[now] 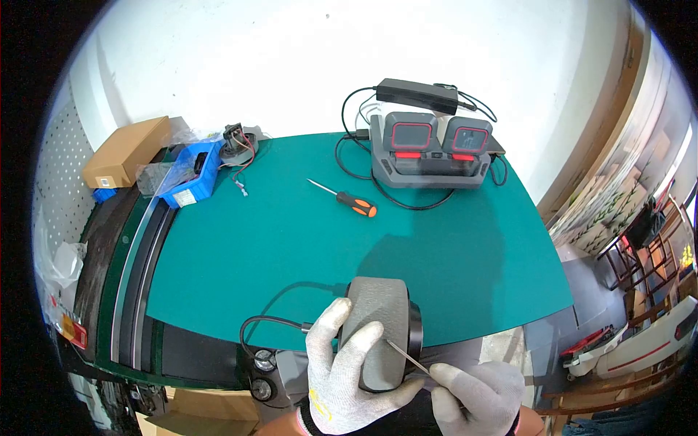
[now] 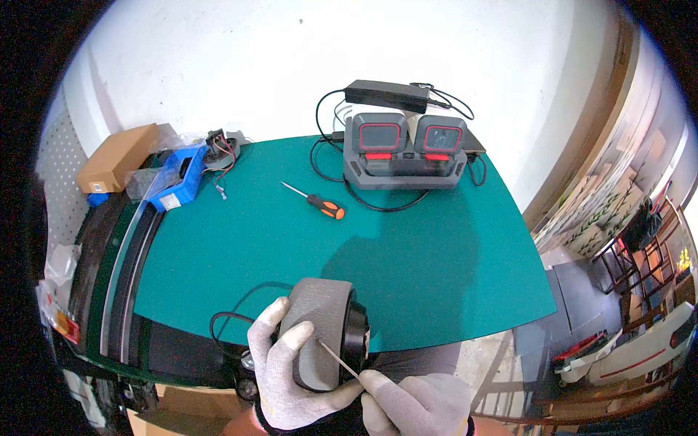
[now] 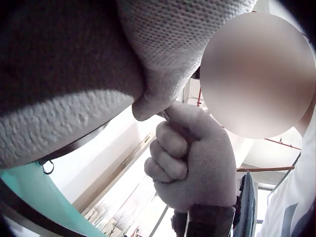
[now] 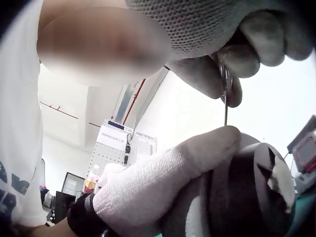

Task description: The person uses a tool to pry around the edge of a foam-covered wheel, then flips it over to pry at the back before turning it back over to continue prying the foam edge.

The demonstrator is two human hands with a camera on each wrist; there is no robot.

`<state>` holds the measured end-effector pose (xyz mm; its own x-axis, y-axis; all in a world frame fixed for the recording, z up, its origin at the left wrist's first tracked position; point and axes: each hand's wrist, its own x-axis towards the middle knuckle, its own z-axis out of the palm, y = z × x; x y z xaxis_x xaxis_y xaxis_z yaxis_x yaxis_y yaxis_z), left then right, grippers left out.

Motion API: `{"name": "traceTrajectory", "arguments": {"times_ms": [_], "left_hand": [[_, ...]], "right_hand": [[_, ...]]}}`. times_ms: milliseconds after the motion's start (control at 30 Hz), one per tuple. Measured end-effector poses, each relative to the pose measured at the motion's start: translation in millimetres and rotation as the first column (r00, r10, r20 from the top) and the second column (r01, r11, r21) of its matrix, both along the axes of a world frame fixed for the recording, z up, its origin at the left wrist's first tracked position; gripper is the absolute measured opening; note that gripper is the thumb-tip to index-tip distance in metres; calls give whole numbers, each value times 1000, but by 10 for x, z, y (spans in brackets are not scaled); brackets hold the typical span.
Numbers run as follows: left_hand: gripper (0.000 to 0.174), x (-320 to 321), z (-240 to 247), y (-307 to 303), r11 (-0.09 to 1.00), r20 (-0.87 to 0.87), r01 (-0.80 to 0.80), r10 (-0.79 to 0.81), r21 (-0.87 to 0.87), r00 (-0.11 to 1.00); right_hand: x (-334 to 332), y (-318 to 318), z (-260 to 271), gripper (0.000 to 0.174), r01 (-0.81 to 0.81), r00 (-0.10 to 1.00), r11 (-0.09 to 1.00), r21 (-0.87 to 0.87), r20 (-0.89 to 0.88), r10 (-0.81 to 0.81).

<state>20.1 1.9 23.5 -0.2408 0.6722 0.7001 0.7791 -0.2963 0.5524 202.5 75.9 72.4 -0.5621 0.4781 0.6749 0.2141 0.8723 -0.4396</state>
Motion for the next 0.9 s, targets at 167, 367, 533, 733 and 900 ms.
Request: {"name": "traceTrajectory", "arguments": {"times_ms": [167,367,533,733,900], "left_hand": [[93,0,6,-1,1000,-4,1,-1,-3,1000],[91,-4,-21,-2,1000,12,11,-11,14,1000],[107,1,-42,24,999,-106,-39,37,-22,994],[104,-5,-44,10,999,-68,-23,21,-33,997],[103,4,-22,6,998,-77,-36,32,-44,996]], "right_hand": [[12,37,142,22,-29,999,999,33,34,28],[0,56,226,21,-46,997,998,42,62,44],[-20,79,256,20,-43,997,998,42,63,41],[-2,79,246,21,-38,994,999,13,105,37],[-2,107,93,22,-11,997,1000,-3,81,11]]}}
